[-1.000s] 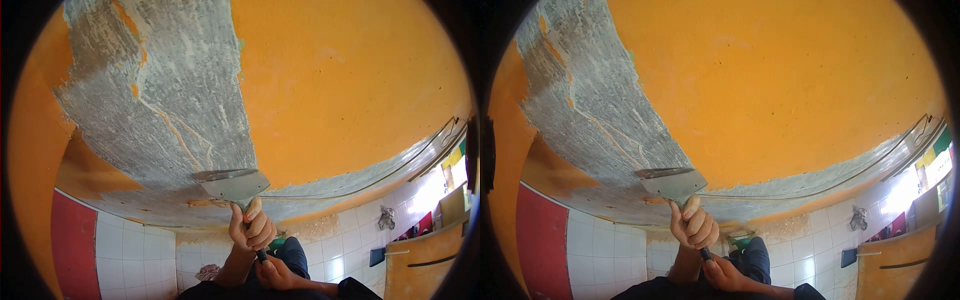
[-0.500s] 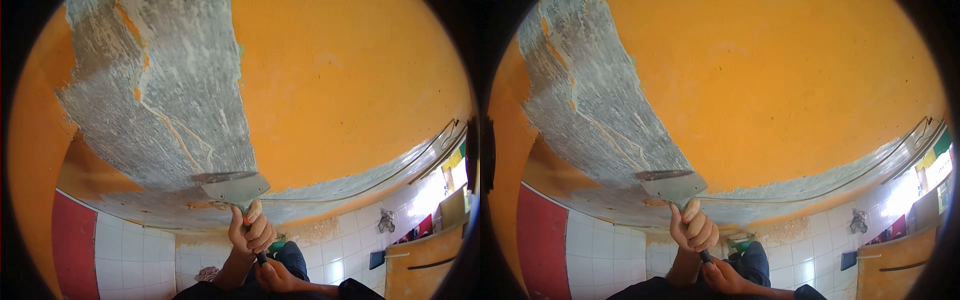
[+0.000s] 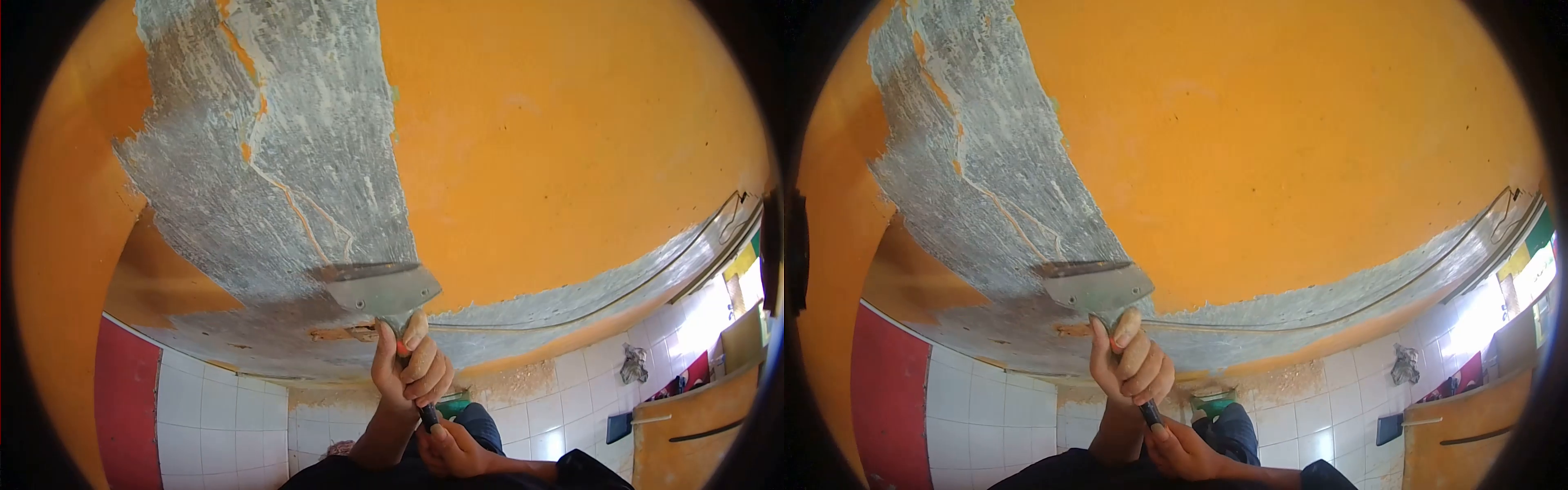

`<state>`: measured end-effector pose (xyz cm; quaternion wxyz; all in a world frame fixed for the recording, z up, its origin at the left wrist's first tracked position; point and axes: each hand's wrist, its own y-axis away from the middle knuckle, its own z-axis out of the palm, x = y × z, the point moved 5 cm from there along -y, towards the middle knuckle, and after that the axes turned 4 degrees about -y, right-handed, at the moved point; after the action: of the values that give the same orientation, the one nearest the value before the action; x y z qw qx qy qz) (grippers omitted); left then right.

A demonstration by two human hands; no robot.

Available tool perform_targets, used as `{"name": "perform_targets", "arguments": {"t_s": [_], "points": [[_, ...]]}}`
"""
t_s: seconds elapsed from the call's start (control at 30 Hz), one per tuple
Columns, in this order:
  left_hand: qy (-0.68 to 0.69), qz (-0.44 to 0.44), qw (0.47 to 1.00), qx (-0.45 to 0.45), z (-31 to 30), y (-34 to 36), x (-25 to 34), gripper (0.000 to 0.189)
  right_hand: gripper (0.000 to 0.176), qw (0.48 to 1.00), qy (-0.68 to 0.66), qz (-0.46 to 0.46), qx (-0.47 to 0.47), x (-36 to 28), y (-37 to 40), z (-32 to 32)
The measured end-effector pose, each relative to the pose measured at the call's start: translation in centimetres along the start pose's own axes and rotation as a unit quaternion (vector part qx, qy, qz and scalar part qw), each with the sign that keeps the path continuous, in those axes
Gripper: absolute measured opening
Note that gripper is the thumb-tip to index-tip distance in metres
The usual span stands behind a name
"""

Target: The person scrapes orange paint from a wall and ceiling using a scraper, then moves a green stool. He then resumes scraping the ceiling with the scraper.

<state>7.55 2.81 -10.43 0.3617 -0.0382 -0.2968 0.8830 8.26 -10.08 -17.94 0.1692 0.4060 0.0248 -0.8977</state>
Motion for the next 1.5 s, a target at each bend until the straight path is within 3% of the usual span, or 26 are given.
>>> {"name": "perform_targets", "arguments": {"t_s": [0.13,0.73,0.93,1.0,1.13,1.2,1.33,1.43,1.5], "points": [[-0.027,0.007,0.999,0.044,0.0,0.3,0.1,0.042,0.034,0.999,-0.017,0.02,0.018,0.1,0.0,0.4],[-0.013,0.015,1.0,0.006,1.4,-0.7,0.2,0.044,0.04,0.998,-0.017,0.048,0.036,-0.8,0.4,1.3],[-0.009,0.022,1.0,0.007,1.5,-0.8,0.0,0.045,0.03,0.998,-0.017,0.046,0.027,-1.9,0.6,1.4],[-0.006,0.022,1.0,0.006,2.2,-1.5,0.2,0.045,0.039,0.998,-0.002,0.05,0.028,-2.1,0.8,1.7],[-0.011,0.027,1.0,0.001,2.9,-1.7,0.2,0.044,0.04,0.998,-0.009,0.056,0.016,-2.9,0.9,2.3],[-0.02,0.027,0.999,-0.003,2.9,-2.1,0.4,0.044,0.033,0.999,-0.015,0.051,0.006,-3.1,1.3,2.1],[0.004,0.029,0.999,-0.033,4.0,-2.7,0.5,0.044,0.034,0.999,-0.019,0.048,-0.002,-3.7,1.1,2.5],[-0.011,0.024,0.999,-0.045,4.2,-3.1,0.6,0.044,0.045,0.999,0.017,0.039,-0.009,-4.4,0.6,3.2],[-0.007,0.029,0.999,-0.038,4.0,-2.8,0.3,0.044,0.04,0.992,0.091,-0.064,0.061,-5.4,0.9,3.5]]}}
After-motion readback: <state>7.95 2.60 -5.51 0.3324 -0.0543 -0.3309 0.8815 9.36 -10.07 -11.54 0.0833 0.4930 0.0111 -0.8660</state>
